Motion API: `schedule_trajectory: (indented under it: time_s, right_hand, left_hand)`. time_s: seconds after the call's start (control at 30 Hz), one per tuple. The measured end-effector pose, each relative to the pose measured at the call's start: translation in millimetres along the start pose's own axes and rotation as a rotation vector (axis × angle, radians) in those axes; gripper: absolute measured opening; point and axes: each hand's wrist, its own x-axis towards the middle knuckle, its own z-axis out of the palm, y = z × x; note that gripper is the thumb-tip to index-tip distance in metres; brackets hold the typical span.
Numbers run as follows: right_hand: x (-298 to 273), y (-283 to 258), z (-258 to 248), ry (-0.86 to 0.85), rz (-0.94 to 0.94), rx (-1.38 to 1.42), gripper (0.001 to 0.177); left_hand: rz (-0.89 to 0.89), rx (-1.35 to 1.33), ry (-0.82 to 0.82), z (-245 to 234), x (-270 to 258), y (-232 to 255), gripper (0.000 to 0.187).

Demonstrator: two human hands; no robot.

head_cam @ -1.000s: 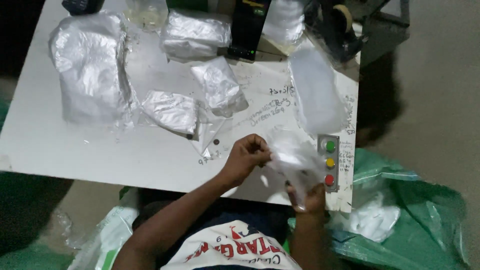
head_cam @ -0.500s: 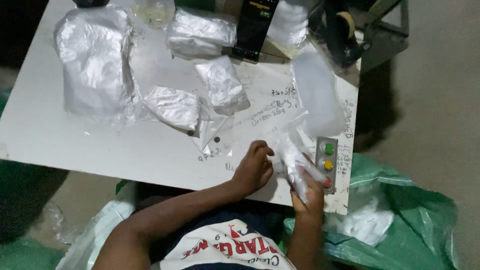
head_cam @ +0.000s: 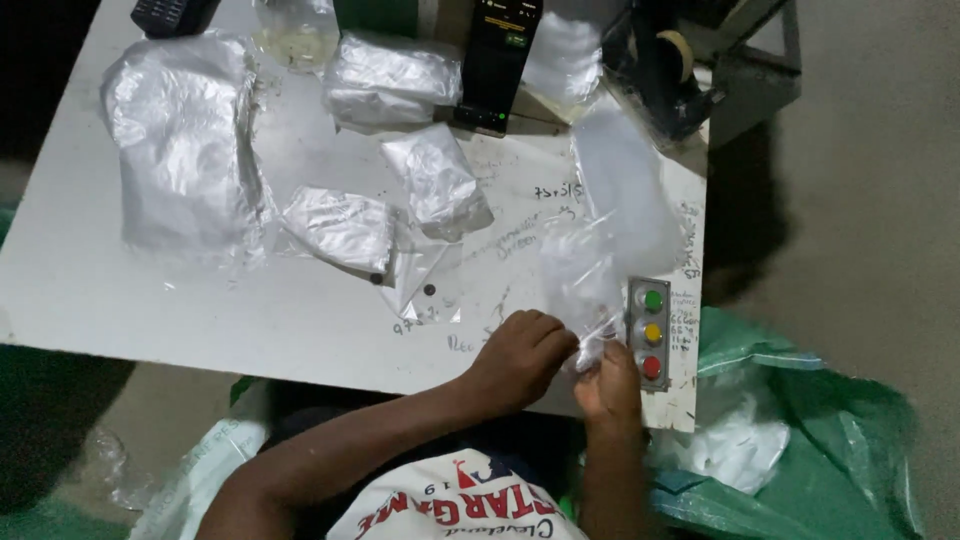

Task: Preparing and folding plastic bags at a workstation for packaging.

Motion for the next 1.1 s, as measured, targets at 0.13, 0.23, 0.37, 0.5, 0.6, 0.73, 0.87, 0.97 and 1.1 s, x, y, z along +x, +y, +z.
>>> schedule_trajectory:
  time_s: [0.13,0.23,0.37,0.5,0.6,0.73,0.87,0.97,1.1]
  right_hand:
    - [20.2,46.8,-43.5,0.241,-0.297,-0.564,0.025]
    - [65.4,48.2,-55.1,-0.044,-0.100,-0.313,0.029]
    - [84.4,73.8,-51.2,-0.194,0.114,-0.082,0.028]
    - [89.3,104.8,-44.6,-0.390,0.390,0.232,0.027]
    - [100.2,107.2,-28.7,-0.537,0.543,0.437,0.026]
    - [72.8,66.1,3.3,-0.463,0.569,0.126,0.037]
    - [78.7,8.8,5.9,-0.278,-0.219,-0.564,0.046]
    - [47.9,13.6,43.4,-0.383,-0.647,-0.645,0.072]
    - [28.4,55.0,89.3,-0.903,-0.656,-0.748,0.084]
  left_hand:
    - [-0.088,-0.066,-0.010,1.9,16.5,7.4,0.007]
    - [0.001,-0.064,0.034,0.4,20.6,18.4,0.011]
    - [-0.087,-0.110,0.010,4.8,11.0,31.4,0.008]
    - [-0.155,-0.068,-0.129,-13.9,-4.4,5.5,0.006]
    - [-0.175,-0.027,-0.168,-71.4,2.7,-3.0,0.027]
    - [-0.455,-0.169,-0.325,-84.4,-22.2,-25.1,0.047]
    - [-0.365,-0.009,-0.377,-79.7,-36.3,-24.3,0.052]
    - [-0.315,0.166,-0.367,-70.5,-44.3,-35.4,0.050]
    - [-0.326,0.455,-0.635,-66.2,-32.7,-56.5,0.055]
